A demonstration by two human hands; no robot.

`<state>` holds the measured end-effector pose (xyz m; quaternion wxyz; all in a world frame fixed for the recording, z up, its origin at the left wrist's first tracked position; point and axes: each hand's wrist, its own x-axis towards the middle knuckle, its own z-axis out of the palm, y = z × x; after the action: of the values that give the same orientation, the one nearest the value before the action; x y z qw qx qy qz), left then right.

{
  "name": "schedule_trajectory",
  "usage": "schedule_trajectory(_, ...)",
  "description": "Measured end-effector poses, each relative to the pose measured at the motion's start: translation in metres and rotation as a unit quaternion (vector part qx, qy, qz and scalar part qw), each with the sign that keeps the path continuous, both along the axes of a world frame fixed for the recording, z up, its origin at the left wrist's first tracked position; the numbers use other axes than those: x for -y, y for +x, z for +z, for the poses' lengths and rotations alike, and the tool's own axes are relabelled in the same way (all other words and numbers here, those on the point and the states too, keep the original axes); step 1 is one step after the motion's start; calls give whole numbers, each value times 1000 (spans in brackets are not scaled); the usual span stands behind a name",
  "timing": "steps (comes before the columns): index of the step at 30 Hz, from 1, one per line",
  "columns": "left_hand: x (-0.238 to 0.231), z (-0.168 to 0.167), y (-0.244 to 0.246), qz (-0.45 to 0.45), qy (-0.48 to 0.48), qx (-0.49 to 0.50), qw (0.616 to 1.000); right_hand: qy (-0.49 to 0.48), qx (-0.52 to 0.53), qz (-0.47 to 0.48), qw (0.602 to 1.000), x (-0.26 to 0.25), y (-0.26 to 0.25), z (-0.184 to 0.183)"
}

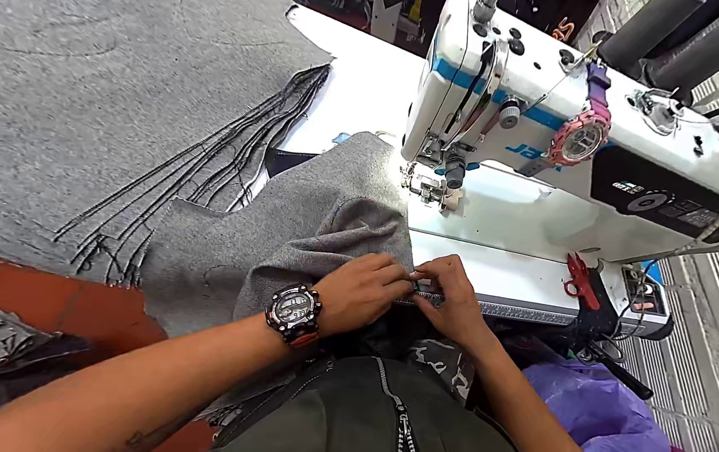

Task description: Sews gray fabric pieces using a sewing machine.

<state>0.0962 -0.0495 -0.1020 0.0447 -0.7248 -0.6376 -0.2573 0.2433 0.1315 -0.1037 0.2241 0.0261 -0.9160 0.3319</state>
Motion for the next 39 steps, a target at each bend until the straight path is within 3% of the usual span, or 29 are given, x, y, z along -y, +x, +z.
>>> schedule_trajectory(4,-3,-1,3,54,16,65,996,-19,-1,-14,1000,-1,1,-1)
schedule_trajectory(9,-2,4,10,84,15,62,994,-2,-12,-28,1000,0,2,-5)
schedule_trajectory(16,-1,4,12,113,18,87,990,125,-70,-3,990,-1,2,-14)
schedule_trajectory(20,-9,31,9,140,-27,3,990,183,-93,-12,979,6,-3,-10)
schedule_trajectory(22,-13,41,1,170,-99,-60,979,194,-89,-6,977,7,-3,-8)
schedule_trajectory(24,-15,33,-16,169,-148,-73,972,189,-95,-5,977,8,-2,-9)
schedule_trajectory(27,-15,13,-39,149,-86,-71,982,151,-96,-12,984,11,-1,-14)
schedule_trajectory(32,-19,8,-43,131,-42,-58,989,107,-89,-12,990,16,0,-18)
schedule_trajectory(39,-21,8,-48,130,-59,-78,987,121,-74,-1,990,14,-1,-13)
